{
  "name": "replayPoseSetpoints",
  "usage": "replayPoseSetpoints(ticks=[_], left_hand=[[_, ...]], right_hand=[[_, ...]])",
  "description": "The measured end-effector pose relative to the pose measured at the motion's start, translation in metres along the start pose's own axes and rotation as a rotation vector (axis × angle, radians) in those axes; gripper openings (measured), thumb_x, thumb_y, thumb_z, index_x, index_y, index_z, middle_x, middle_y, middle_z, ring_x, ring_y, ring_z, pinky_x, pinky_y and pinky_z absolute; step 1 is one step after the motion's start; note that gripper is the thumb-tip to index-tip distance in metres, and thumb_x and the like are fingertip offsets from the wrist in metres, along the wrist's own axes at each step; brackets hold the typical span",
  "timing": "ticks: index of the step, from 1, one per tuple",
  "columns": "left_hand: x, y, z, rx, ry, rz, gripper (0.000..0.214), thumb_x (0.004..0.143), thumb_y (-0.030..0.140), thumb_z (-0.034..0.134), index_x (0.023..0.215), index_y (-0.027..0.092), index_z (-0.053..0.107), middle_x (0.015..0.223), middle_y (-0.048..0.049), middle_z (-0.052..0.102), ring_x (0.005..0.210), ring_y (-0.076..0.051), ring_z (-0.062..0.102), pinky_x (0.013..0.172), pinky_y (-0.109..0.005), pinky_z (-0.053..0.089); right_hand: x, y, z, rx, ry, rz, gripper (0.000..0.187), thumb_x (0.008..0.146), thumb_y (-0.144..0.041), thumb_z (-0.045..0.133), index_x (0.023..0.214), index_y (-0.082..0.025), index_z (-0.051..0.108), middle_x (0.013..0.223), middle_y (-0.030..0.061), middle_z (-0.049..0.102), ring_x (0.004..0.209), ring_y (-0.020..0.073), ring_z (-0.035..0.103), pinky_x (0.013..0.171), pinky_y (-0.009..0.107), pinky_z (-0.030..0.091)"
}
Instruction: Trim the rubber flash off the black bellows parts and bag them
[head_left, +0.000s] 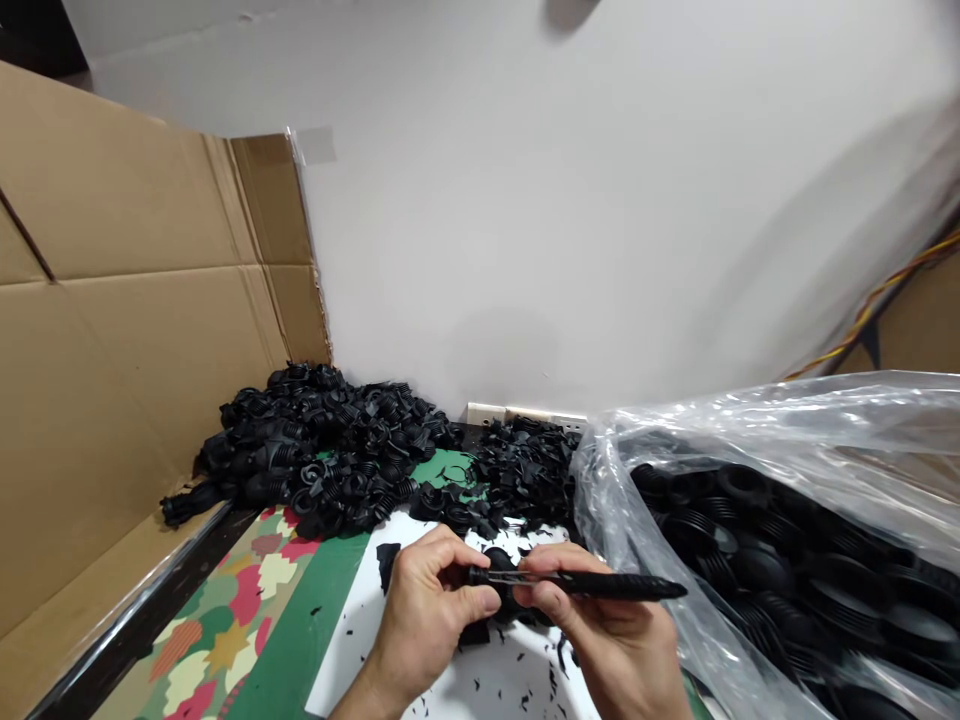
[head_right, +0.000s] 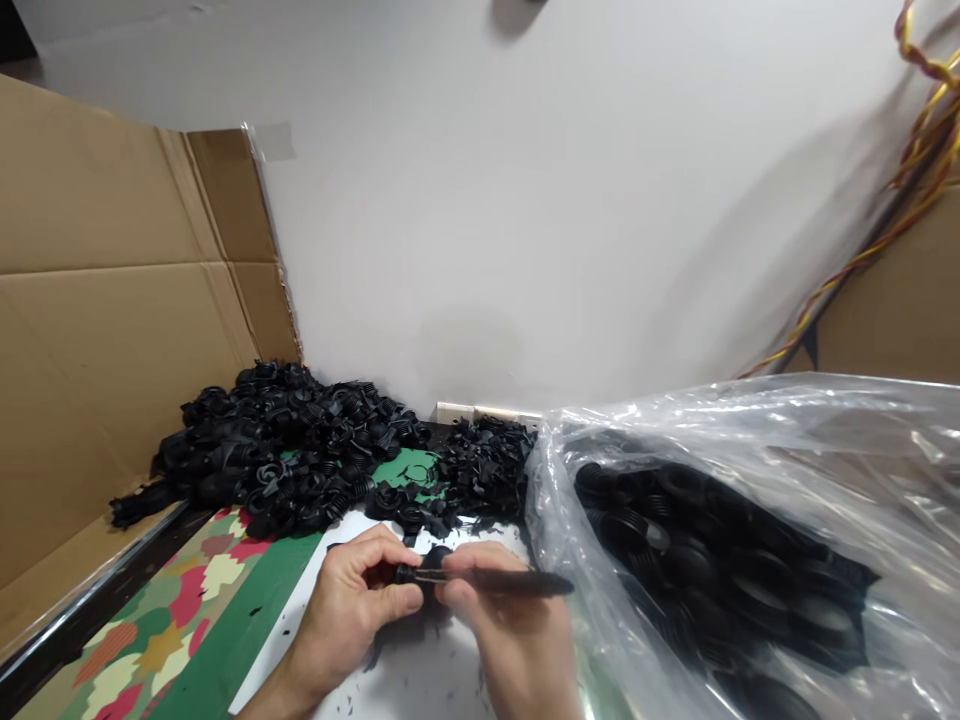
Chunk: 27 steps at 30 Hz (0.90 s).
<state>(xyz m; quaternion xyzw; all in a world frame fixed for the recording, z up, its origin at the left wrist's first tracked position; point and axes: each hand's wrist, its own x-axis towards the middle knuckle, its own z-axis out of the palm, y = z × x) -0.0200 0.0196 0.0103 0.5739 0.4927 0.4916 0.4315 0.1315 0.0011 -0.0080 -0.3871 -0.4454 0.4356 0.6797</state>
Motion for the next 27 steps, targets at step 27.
replayPoseSetpoints(ticks=[27], left_hand=[[-0.001, 0.001, 0.006, 0.088, -0.032, 0.012, 0.017, 0.053, 0.005, 0.072, 0.064, 0.019, 0.072, 0.065, 0.0022, 0.051, 0.061, -0.013, 0.048, 0.052, -0.022, 0.034]], right_hand=[[0.002, -0.005, -0.001, 0.072, 0.025, 0.06, 0.018, 0.066, -0.034, 0.076, 0.073, -0.018, 0.068, 0.066, 0.0011, 0.064, 0.05, 0.0128, 0.056, 0.052, 0.026, 0.049]])
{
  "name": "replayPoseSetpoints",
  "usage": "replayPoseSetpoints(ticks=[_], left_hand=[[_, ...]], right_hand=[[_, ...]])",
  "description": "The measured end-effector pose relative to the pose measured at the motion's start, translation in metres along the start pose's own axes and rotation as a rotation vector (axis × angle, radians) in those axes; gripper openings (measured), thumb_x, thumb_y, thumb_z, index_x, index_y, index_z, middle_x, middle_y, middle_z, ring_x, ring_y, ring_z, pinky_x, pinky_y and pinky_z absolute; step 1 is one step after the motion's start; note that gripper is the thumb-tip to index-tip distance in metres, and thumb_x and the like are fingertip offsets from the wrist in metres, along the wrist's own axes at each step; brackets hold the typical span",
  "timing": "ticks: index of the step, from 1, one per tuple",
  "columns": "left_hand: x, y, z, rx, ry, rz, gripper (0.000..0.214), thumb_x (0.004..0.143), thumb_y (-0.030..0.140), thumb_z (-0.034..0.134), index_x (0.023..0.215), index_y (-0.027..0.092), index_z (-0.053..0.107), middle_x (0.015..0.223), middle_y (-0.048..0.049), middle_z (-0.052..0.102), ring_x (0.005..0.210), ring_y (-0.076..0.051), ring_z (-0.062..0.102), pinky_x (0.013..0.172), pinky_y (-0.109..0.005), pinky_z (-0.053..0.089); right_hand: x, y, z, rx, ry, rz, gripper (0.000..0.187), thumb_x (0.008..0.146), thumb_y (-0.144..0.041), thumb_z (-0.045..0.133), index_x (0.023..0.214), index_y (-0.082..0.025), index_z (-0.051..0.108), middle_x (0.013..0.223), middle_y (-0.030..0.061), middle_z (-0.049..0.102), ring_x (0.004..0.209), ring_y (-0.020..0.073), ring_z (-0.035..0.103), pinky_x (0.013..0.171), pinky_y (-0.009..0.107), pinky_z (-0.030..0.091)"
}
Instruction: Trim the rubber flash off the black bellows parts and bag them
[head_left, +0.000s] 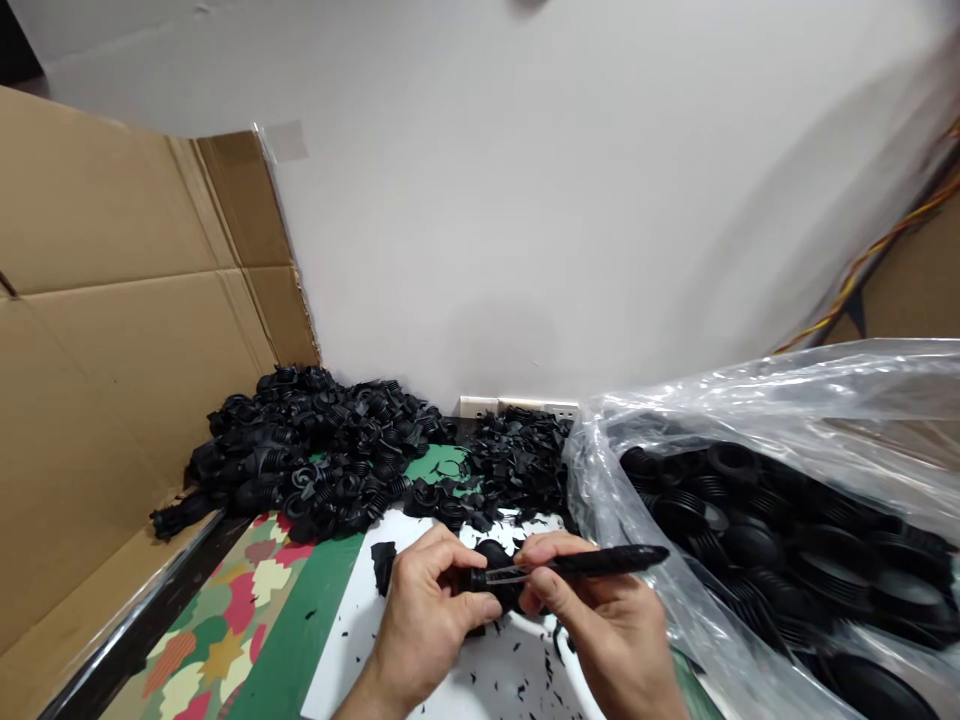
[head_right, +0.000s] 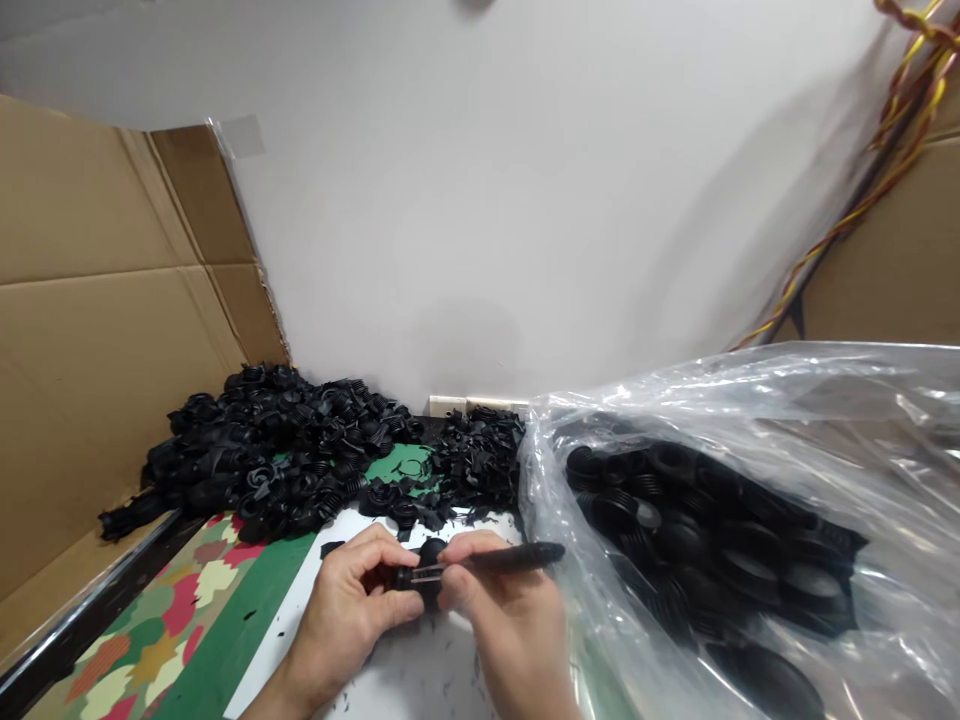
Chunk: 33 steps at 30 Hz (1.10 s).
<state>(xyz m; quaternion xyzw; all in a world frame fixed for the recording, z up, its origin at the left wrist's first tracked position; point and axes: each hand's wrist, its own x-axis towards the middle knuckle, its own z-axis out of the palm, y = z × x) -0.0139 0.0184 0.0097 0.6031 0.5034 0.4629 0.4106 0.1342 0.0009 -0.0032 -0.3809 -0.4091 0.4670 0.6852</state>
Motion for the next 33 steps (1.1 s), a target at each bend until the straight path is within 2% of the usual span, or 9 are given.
replayPoseSetpoints(ticks=[6, 11, 16, 19, 22, 24, 27, 30, 33], left_hand=[[-0.002, 0.002, 0.001, 0.096, -0.015, 0.012, 0.011, 0.056, 0.009, 0.072, 0.062, 0.019, 0.072, 0.065, 0.002, 0.051, 0.061, -0.014, 0.048, 0.052, -0.023, 0.034], [-0.003, 0.002, 0.0, 0.155, 0.005, 0.027, 0.011, 0.057, 0.01, 0.073, 0.063, 0.019, 0.071, 0.065, 0.0019, 0.049, 0.06, -0.015, 0.048, 0.051, -0.024, 0.033], [-0.003, 0.003, 0.0, 0.284, 0.021, 0.093, 0.009, 0.058, 0.011, 0.073, 0.063, 0.017, 0.07, 0.062, 0.0016, 0.05, 0.058, -0.015, 0.047, 0.052, -0.025, 0.032], [-0.005, 0.004, 0.001, 0.275, -0.019, 0.099, 0.008, 0.058, 0.009, 0.071, 0.059, 0.017, 0.069, 0.06, 0.0014, 0.05, 0.058, -0.015, 0.048, 0.052, -0.024, 0.033], [-0.006, 0.003, 0.002, 0.226, -0.025, 0.086, 0.012, 0.056, 0.005, 0.07, 0.059, 0.017, 0.068, 0.062, 0.0011, 0.052, 0.06, -0.016, 0.05, 0.054, -0.025, 0.034], [-0.005, 0.001, 0.002, 0.203, 0.006, 0.095, 0.014, 0.055, 0.004, 0.07, 0.06, 0.017, 0.068, 0.062, 0.0016, 0.052, 0.06, -0.016, 0.05, 0.055, -0.025, 0.034], [-0.003, 0.001, 0.001, 0.156, 0.042, 0.097, 0.017, 0.053, 0.003, 0.071, 0.059, 0.018, 0.068, 0.061, 0.0025, 0.051, 0.059, -0.015, 0.048, 0.053, -0.024, 0.034], [-0.002, 0.002, 0.001, 0.119, 0.059, 0.079, 0.017, 0.052, 0.003, 0.07, 0.06, 0.019, 0.068, 0.062, 0.0027, 0.051, 0.059, -0.014, 0.048, 0.051, -0.023, 0.034], [-0.002, 0.004, 0.001, 0.097, 0.063, 0.065, 0.017, 0.052, 0.003, 0.07, 0.059, 0.018, 0.068, 0.062, 0.0025, 0.051, 0.058, -0.014, 0.048, 0.051, -0.023, 0.034]], right_hand=[[-0.003, 0.005, 0.0, -0.029, -0.058, -0.036, 0.019, 0.067, -0.035, 0.076, 0.074, -0.018, 0.069, 0.063, 0.0013, 0.063, 0.051, 0.0141, 0.057, 0.052, 0.026, 0.05], [-0.003, 0.013, -0.002, -0.106, -0.081, -0.152, 0.018, 0.073, -0.037, 0.071, 0.077, -0.02, 0.068, 0.072, 0.0037, 0.064, 0.055, 0.0153, 0.059, 0.052, 0.028, 0.052], [-0.004, 0.011, 0.001, -0.338, -0.182, -0.445, 0.003, 0.081, -0.022, 0.062, 0.079, -0.022, 0.064, 0.067, 0.0027, 0.063, 0.063, 0.0176, 0.062, 0.056, 0.027, 0.052], [0.0, 0.005, 0.0, -0.513, -0.256, -0.682, 0.015, 0.082, -0.011, 0.052, 0.079, -0.022, 0.061, 0.065, 0.0022, 0.062, 0.055, 0.0144, 0.059, 0.049, 0.023, 0.047], [0.009, 0.0, -0.01, -0.655, -0.166, -0.789, 0.018, 0.08, -0.007, 0.053, 0.083, -0.022, 0.062, 0.072, 0.0044, 0.065, 0.063, 0.0164, 0.063, 0.055, 0.025, 0.05], [0.015, 0.0, -0.018, -0.609, -0.025, -0.701, 0.011, 0.08, -0.012, 0.058, 0.081, -0.021, 0.062, 0.072, 0.0033, 0.065, 0.059, 0.0156, 0.062, 0.054, 0.026, 0.05], [0.019, 0.001, -0.024, -0.437, 0.097, -0.41, 0.006, 0.079, -0.026, 0.063, 0.078, -0.02, 0.064, 0.061, 0.0002, 0.063, 0.046, 0.0137, 0.057, 0.044, 0.025, 0.048], [0.017, 0.001, -0.021, -0.3, 0.044, -0.197, 0.015, 0.076, -0.033, 0.066, 0.08, -0.019, 0.066, 0.054, -0.0005, 0.062, 0.047, 0.0154, 0.059, 0.047, 0.026, 0.049], [0.012, 0.002, -0.014, -0.163, -0.03, -0.131, 0.016, 0.073, -0.034, 0.069, 0.077, -0.018, 0.067, 0.058, 0.0004, 0.063, 0.047, 0.0142, 0.058, 0.047, 0.026, 0.049]])
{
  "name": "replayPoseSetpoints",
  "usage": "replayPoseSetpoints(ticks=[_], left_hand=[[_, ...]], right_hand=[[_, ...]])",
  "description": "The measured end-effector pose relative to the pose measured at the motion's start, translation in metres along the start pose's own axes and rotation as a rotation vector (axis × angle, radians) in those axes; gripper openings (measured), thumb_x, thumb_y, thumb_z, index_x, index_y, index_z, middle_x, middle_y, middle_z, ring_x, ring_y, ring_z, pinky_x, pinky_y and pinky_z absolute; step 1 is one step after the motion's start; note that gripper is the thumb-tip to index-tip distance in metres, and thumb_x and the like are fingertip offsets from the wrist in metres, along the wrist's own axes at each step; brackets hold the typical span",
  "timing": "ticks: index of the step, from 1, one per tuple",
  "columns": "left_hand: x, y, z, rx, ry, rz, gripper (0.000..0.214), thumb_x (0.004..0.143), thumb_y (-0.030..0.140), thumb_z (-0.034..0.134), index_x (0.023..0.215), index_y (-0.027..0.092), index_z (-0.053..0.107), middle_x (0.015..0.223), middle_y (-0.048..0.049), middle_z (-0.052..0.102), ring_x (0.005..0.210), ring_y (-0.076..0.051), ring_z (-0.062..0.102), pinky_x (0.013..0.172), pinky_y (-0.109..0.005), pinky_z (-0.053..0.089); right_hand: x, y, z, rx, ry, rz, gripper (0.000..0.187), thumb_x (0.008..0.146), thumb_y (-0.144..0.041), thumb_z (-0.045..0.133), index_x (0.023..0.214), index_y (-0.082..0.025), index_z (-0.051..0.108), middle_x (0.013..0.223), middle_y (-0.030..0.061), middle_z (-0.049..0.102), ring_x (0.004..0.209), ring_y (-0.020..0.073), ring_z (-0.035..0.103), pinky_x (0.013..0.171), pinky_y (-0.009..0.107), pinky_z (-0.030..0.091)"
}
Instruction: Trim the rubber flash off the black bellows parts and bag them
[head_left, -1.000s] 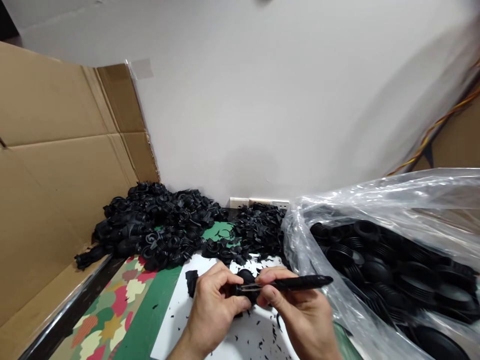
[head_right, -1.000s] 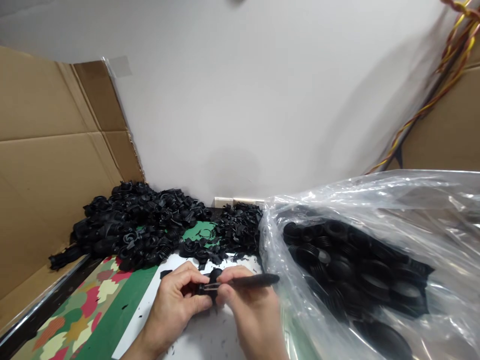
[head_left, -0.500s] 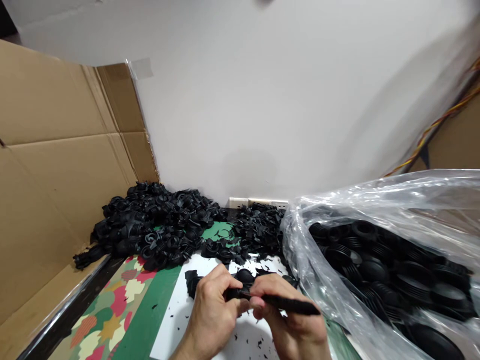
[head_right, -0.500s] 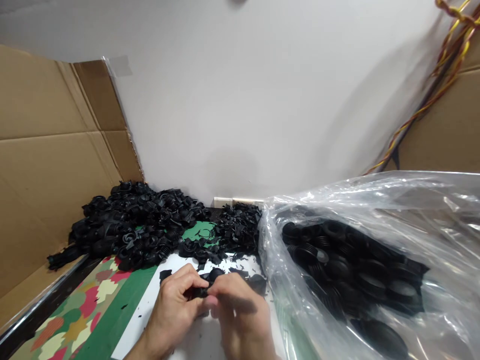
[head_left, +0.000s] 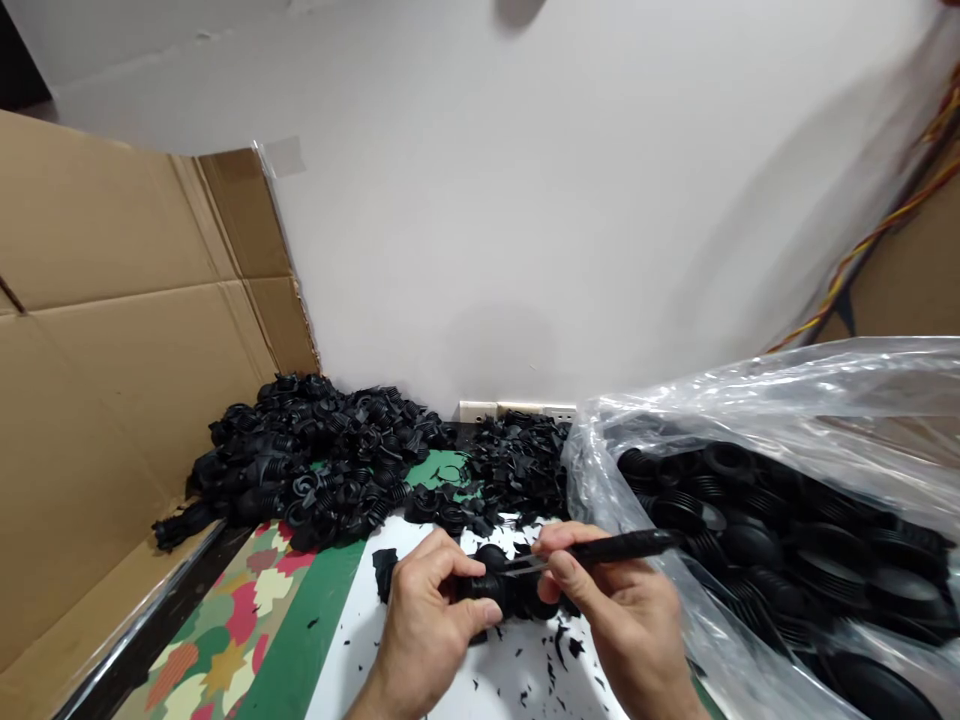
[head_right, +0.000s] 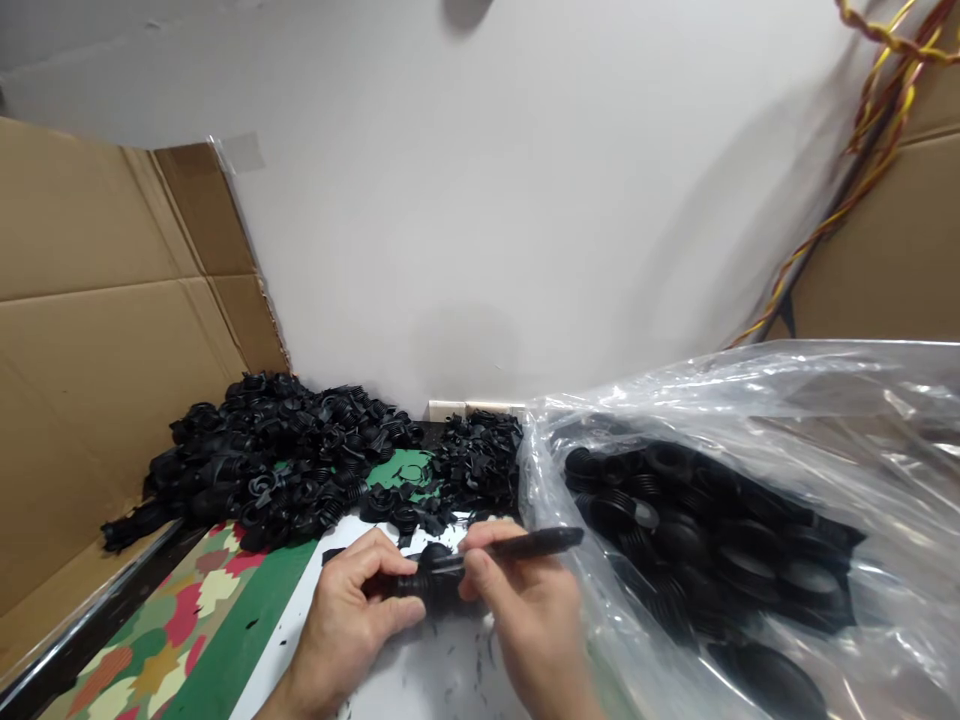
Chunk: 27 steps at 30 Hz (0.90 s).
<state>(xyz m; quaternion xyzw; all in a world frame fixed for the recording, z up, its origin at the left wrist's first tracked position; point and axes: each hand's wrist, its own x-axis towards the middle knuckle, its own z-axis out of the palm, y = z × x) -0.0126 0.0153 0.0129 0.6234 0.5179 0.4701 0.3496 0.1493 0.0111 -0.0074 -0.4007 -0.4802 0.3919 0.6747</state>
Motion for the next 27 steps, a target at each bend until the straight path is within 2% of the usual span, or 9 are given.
replayPoseSetpoints(ticks=[4, 7, 10, 14, 17, 19, 23, 25, 27], left_hand=[[0.002, 0.001, -0.001, -0.058, 0.008, -0.014, 0.018, 0.051, 0.003, 0.071, 0.06, 0.018, 0.069, 0.063, 0.0023, 0.052, 0.058, -0.014, 0.048, 0.051, -0.022, 0.034], [0.005, -0.001, -0.001, -0.143, 0.021, -0.037, 0.02, 0.048, 0.003, 0.072, 0.061, 0.018, 0.071, 0.063, 0.0021, 0.054, 0.057, -0.013, 0.047, 0.051, -0.022, 0.035], [0.007, -0.003, -0.001, -0.25, 0.035, -0.069, 0.022, 0.045, 0.003, 0.073, 0.061, 0.017, 0.072, 0.063, 0.0018, 0.055, 0.057, -0.013, 0.049, 0.051, -0.022, 0.037], [0.008, -0.003, -0.001, -0.359, 0.024, -0.118, 0.021, 0.044, 0.004, 0.075, 0.062, 0.016, 0.073, 0.062, 0.0016, 0.055, 0.058, -0.013, 0.053, 0.053, -0.022, 0.041], [0.008, -0.001, -0.002, -0.37, 0.037, -0.147, 0.021, 0.043, 0.006, 0.076, 0.062, 0.015, 0.073, 0.061, 0.0019, 0.056, 0.056, -0.013, 0.053, 0.051, -0.022, 0.043], [0.009, 0.001, -0.003, -0.36, 0.057, -0.156, 0.021, 0.041, 0.007, 0.077, 0.06, 0.015, 0.073, 0.06, 0.002, 0.056, 0.055, -0.013, 0.053, 0.05, -0.022, 0.043], [0.009, 0.001, -0.003, -0.384, 0.065, -0.188, 0.022, 0.039, 0.011, 0.081, 0.058, 0.014, 0.07, 0.057, 0.0023, 0.058, 0.053, -0.012, 0.054, 0.051, -0.022, 0.043], [0.009, -0.001, -0.003, -0.408, 0.01, -0.253, 0.026, 0.04, 0.018, 0.084, 0.06, 0.013, 0.069, 0.054, 0.0012, 0.06, 0.049, -0.012, 0.054, 0.047, -0.022, 0.041], [0.01, -0.005, -0.002, -0.401, -0.061, -0.315, 0.035, 0.045, 0.031, 0.084, 0.069, 0.012, 0.068, 0.048, 0.0015, 0.058, 0.04, -0.01, 0.05, 0.037, -0.019, 0.034]], right_hand=[[-0.005, 0.001, 0.006, 0.092, -0.009, 0.024, 0.02, 0.071, -0.036, 0.07, 0.075, -0.017, 0.066, 0.07, 0.003, 0.063, 0.048, 0.0133, 0.056, 0.046, 0.026, 0.049], [-0.005, 0.0, 0.007, 0.062, 0.002, 0.031, 0.023, 0.073, -0.04, 0.068, 0.073, -0.017, 0.064, 0.069, 0.0023, 0.059, 0.05, 0.0135, 0.055, 0.047, 0.026, 0.047], [-0.003, -0.004, 0.006, 0.028, 0.024, 0.105, 0.027, 0.077, -0.043, 0.063, 0.07, -0.017, 0.06, 0.068, 0.0007, 0.056, 0.055, 0.0136, 0.053, 0.05, 0.025, 0.045], [0.0, -0.004, 0.005, -0.081, -0.122, 0.205, 0.028, 0.08, -0.045, 0.058, 0.072, -0.018, 0.059, 0.063, -0.0001, 0.055, 0.053, 0.0139, 0.05, 0.047, 0.024, 0.041], [0.0, -0.001, 0.007, -0.17, -0.274, 0.211, 0.022, 0.078, -0.04, 0.059, 0.076, -0.018, 0.062, 0.063, 0.0004, 0.059, 0.059, 0.0168, 0.055, 0.052, 0.026, 0.044], [-0.002, -0.001, 0.01, -0.218, -0.327, 0.206, 0.016, 0.076, -0.034, 0.06, 0.076, -0.018, 0.063, 0.066, 0.0012, 0.062, 0.063, 0.0179, 0.057, 0.056, 0.027, 0.046], [-0.007, 0.0, 0.016, -0.253, -0.362, 0.2, 0.01, 0.072, -0.027, 0.062, 0.077, -0.018, 0.063, 0.067, 0.0005, 0.063, 0.063, 0.0179, 0.058, 0.056, 0.027, 0.047], [-0.01, 0.001, 0.02, -0.212, -0.353, 0.169, 0.009, 0.073, -0.027, 0.062, 0.076, -0.019, 0.063, 0.066, 0.0006, 0.064, 0.062, 0.018, 0.058, 0.057, 0.027, 0.047], [-0.012, 0.002, 0.023, -0.151, -0.324, 0.134, 0.013, 0.076, -0.03, 0.06, 0.071, -0.019, 0.062, 0.064, 0.0008, 0.064, 0.062, 0.0179, 0.058, 0.059, 0.027, 0.047]])
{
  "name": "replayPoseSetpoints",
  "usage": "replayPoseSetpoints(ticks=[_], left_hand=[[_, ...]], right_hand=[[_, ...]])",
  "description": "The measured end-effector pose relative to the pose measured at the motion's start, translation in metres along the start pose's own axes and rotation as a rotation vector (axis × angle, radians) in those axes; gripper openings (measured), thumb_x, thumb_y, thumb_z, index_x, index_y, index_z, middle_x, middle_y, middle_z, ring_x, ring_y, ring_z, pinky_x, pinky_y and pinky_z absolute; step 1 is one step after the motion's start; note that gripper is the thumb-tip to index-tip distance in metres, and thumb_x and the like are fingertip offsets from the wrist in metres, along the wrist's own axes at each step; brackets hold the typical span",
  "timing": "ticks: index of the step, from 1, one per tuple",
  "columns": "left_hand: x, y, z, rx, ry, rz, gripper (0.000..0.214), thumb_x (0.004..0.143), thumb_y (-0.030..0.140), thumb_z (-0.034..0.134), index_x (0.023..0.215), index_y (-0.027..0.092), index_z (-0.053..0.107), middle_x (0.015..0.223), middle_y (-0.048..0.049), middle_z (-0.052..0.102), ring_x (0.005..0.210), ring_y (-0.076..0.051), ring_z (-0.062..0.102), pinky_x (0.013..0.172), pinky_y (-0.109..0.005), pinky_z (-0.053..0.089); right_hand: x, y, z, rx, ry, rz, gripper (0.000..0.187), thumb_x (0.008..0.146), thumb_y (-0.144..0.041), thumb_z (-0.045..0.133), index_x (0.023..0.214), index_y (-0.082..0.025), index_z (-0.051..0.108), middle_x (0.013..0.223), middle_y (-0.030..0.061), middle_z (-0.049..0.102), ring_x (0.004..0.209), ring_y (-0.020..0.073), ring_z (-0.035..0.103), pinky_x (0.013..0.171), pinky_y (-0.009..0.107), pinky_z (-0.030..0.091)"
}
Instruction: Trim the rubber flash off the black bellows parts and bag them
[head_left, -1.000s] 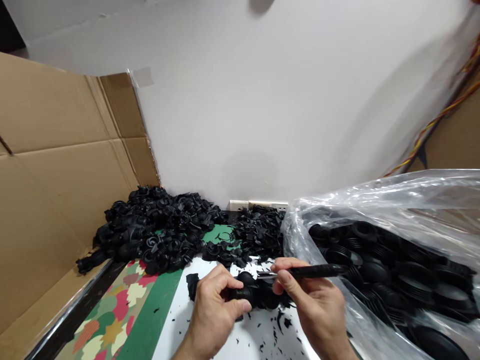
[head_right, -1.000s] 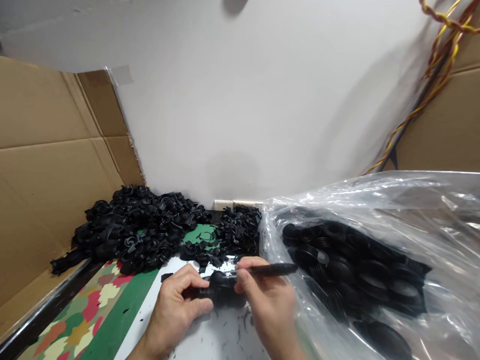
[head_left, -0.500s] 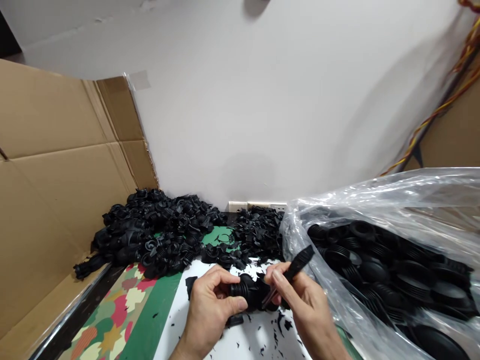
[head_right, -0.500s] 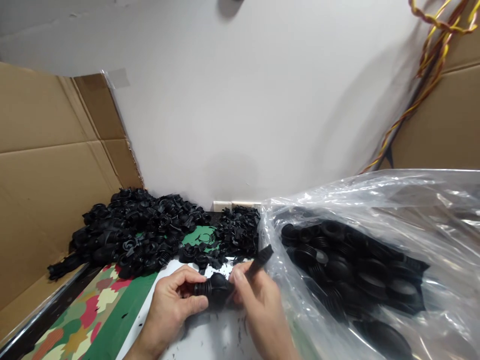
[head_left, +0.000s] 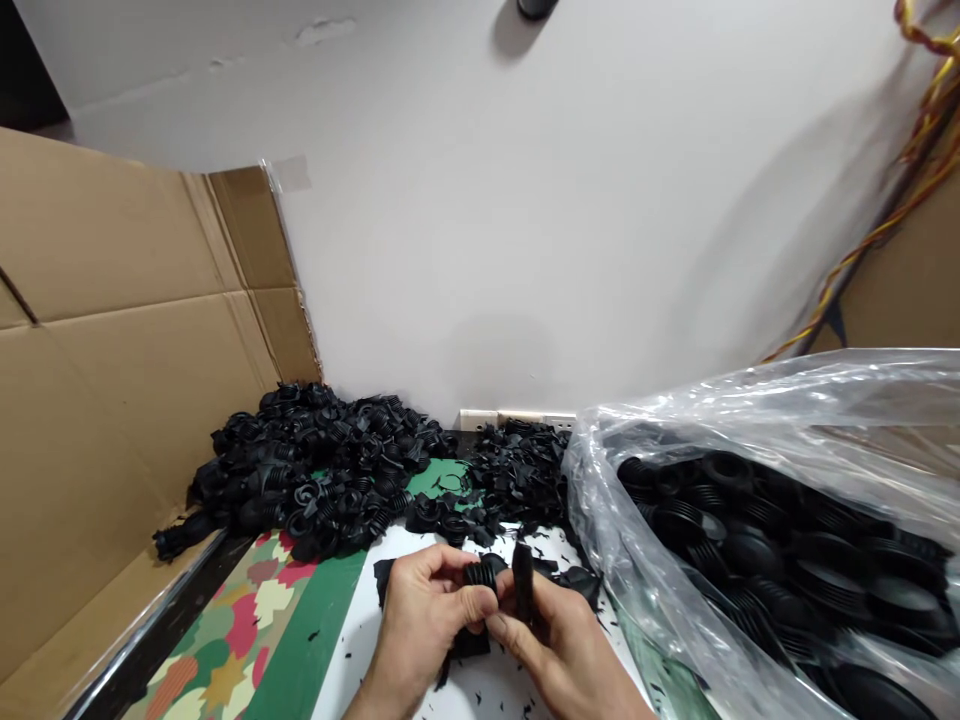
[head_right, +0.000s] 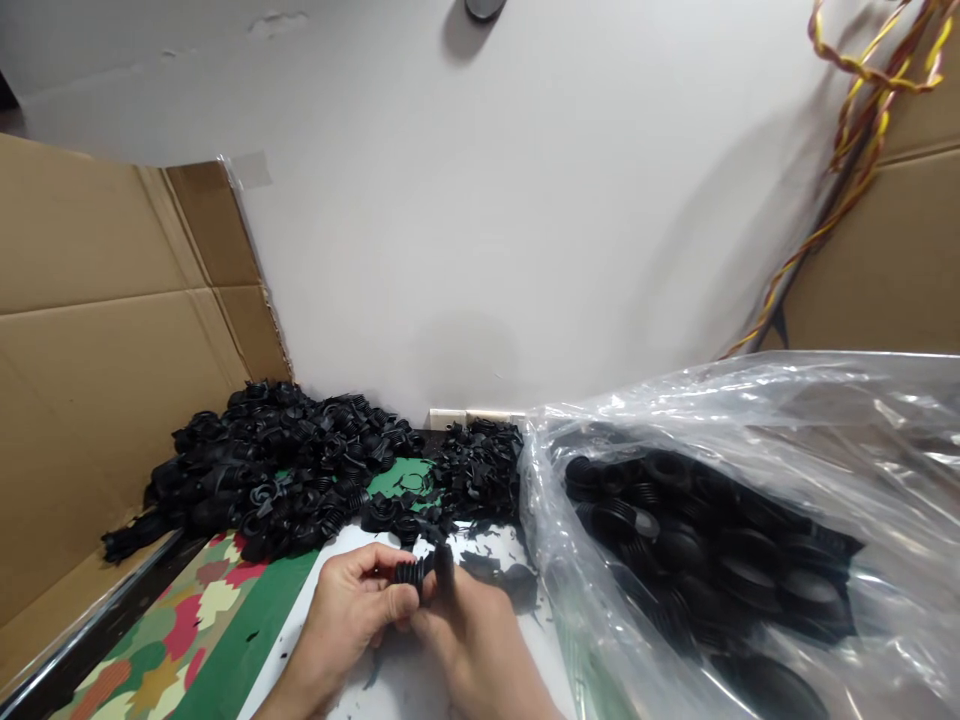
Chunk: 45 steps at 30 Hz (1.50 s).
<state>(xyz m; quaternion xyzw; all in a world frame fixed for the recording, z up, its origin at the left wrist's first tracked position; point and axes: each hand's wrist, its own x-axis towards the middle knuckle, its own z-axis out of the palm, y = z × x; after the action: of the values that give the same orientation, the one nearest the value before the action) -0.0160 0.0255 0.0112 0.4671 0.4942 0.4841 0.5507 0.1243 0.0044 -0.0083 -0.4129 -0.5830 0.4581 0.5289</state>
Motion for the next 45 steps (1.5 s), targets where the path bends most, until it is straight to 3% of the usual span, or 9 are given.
replayPoseSetpoints(ticks=[3, 8, 12, 19, 26, 32, 38, 42, 45], left_hand=[[0.0, -0.002, -0.001, 0.046, -0.044, -0.002, 0.047, 0.053, 0.036, 0.08, 0.092, 0.013, 0.068, 0.054, 0.0027, 0.057, 0.034, -0.009, 0.047, 0.032, -0.018, 0.026], [-0.009, 0.008, 0.0, 0.334, -0.056, 0.29, 0.058, 0.052, 0.002, 0.074, 0.103, 0.03, 0.069, 0.106, -0.0028, 0.06, 0.067, -0.013, 0.056, 0.056, -0.022, 0.046], [-0.009, 0.01, 0.0, 0.388, -0.121, 0.382, 0.041, 0.057, -0.001, 0.068, 0.086, 0.028, 0.075, 0.088, -0.0019, 0.066, 0.081, -0.019, 0.058, 0.069, -0.025, 0.046], [0.0, 0.003, -0.002, -0.01, -0.066, 0.075, 0.036, 0.04, 0.001, 0.077, 0.072, 0.019, 0.077, 0.063, 0.0005, 0.067, 0.059, -0.014, 0.056, 0.055, -0.022, 0.045], [0.0, 0.003, -0.003, -0.001, -0.082, 0.092, 0.032, 0.045, 0.008, 0.079, 0.076, 0.018, 0.077, 0.065, -0.0013, 0.069, 0.063, -0.016, 0.058, 0.06, -0.025, 0.047], [-0.001, -0.001, -0.004, 0.242, 0.052, 0.214, 0.023, 0.055, 0.017, 0.077, 0.078, 0.018, 0.076, 0.06, 0.0014, 0.061, 0.057, -0.014, 0.052, 0.055, -0.023, 0.042], [-0.003, 0.002, -0.006, 0.424, -0.001, 0.348, 0.023, 0.056, 0.019, 0.08, 0.078, 0.022, 0.076, 0.075, -0.0022, 0.066, 0.069, -0.018, 0.057, 0.061, -0.025, 0.044], [-0.006, 0.005, -0.004, 0.424, -0.039, 0.36, 0.042, 0.054, 0.012, 0.079, 0.094, 0.025, 0.074, 0.083, -0.0027, 0.066, 0.074, -0.02, 0.057, 0.062, -0.025, 0.045], [-0.006, 0.006, -0.002, 0.261, -0.069, 0.27, 0.035, 0.05, 0.008, 0.077, 0.081, 0.022, 0.076, 0.076, -0.0016, 0.066, 0.068, -0.017, 0.057, 0.059, -0.024, 0.045]], right_hand=[[0.001, 0.001, 0.0, 0.011, 0.046, 0.04, 0.023, 0.078, -0.037, 0.058, 0.065, -0.018, 0.059, 0.058, -0.0001, 0.059, 0.057, 0.0163, 0.054, 0.055, 0.026, 0.043], [0.006, 0.002, -0.007, 0.049, 0.016, 0.155, 0.031, 0.075, -0.045, 0.06, 0.061, -0.017, 0.053, 0.055, -0.0032, 0.049, 0.053, 0.0125, 0.043, 0.05, 0.024, 0.035], [0.006, 0.002, -0.008, 0.161, -0.024, 0.152, 0.036, 0.071, -0.049, 0.064, 0.06, -0.017, 0.052, 0.052, -0.0054, 0.044, 0.049, 0.0094, 0.035, 0.046, 0.022, 0.028], [0.005, -0.003, -0.01, 0.438, -0.039, 0.379, 0.04, 0.064, -0.05, 0.073, 0.066, -0.017, 0.051, 0.048, -0.0082, 0.04, 0.042, 0.0047, 0.024, 0.041, 0.019, 0.015], [0.007, -0.005, -0.009, 0.553, -0.034, 0.409, 0.04, 0.065, -0.047, 0.073, 0.061, -0.017, 0.048, 0.047, -0.0076, 0.041, 0.041, 0.0036, 0.025, 0.042, 0.02, 0.014], [0.005, -0.002, -0.005, 0.369, -0.047, 0.35, 0.039, 0.067, -0.053, 0.069, 0.071, -0.016, 0.057, 0.048, -0.0087, 0.038, 0.04, 0.0051, 0.024, 0.04, 0.021, 0.016], [0.005, 0.004, -0.003, 0.243, -0.018, 0.254, 0.039, 0.069, -0.055, 0.067, 0.066, -0.018, 0.055, 0.046, -0.0086, 0.037, 0.04, 0.0065, 0.025, 0.041, 0.022, 0.02], [0.005, 0.0, -0.002, 0.243, -0.013, 0.235, 0.041, 0.067, -0.057, 0.066, 0.063, -0.018, 0.053, 0.049, -0.0072, 0.04, 0.044, 0.0076, 0.027, 0.043, 0.022, 0.023], [0.003, -0.005, -0.003, 0.241, -0.019, 0.255, 0.04, 0.066, -0.056, 0.067, 0.066, -0.018, 0.054, 0.051, -0.0073, 0.039, 0.045, 0.0077, 0.027, 0.043, 0.022, 0.022]])
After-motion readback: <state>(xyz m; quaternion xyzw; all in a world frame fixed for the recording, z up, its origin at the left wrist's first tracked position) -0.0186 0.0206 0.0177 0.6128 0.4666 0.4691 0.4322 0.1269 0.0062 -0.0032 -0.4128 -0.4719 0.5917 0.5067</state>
